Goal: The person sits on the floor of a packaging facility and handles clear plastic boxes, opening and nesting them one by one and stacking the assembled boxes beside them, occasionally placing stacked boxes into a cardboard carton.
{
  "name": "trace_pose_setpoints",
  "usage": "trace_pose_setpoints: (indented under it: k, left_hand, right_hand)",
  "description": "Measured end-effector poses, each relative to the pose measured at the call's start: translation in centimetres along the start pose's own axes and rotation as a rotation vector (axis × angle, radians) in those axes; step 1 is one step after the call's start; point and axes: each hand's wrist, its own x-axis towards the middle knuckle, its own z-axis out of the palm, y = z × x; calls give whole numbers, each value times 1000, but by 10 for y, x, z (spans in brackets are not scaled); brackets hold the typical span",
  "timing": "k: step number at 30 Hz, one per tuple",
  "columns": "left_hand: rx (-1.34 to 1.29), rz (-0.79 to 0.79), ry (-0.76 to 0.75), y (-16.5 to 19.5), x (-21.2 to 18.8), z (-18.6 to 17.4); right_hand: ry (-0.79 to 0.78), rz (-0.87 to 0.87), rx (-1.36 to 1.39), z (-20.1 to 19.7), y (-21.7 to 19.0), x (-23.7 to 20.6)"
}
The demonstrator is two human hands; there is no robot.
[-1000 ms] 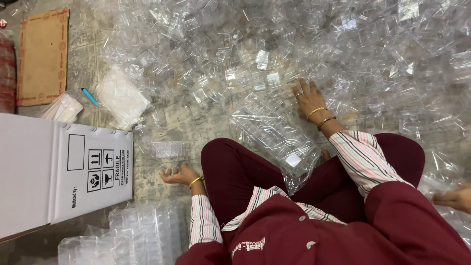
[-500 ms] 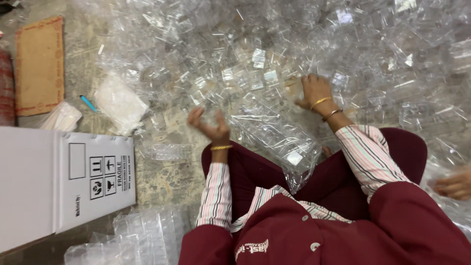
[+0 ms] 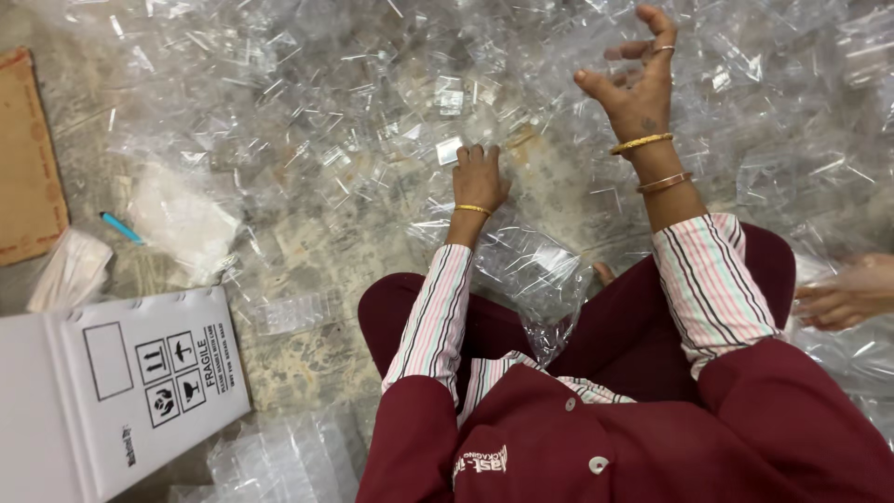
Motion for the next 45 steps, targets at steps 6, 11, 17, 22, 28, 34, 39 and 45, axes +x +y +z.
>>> trace_pose_setpoints:
  k: [6,11,17,22,28,34,39,45]
  left_hand:
    - [-101,107,-62,-11,-10,16]
    - [-1524,-88,176,-23,-6,-8]
    - [-1967,61,517,13,-21,-62]
    - [-1624,-1,377,35,-28,-71]
    - [-1036,-26,250,12,-24,-78]
    - [-606,267,24,7,-16,-80]
    - [-1208,149,118,0,10,-63]
    - [-168,158,232,6,21,-7]
  right_hand:
    - [-11,286,370,3,12,1]
    - [-35,342,646,5,0,3]
    - [-417,415,791,44,-42,-26]
    - [-506,260,633,48,-60,-36]
    - [-506,29,103,31,-73,-28]
    - [-624,380,313,19,-50,-16]
    - [-527,374,621,20,-24,-12]
    - [-422,651,1321,13,-22,-7]
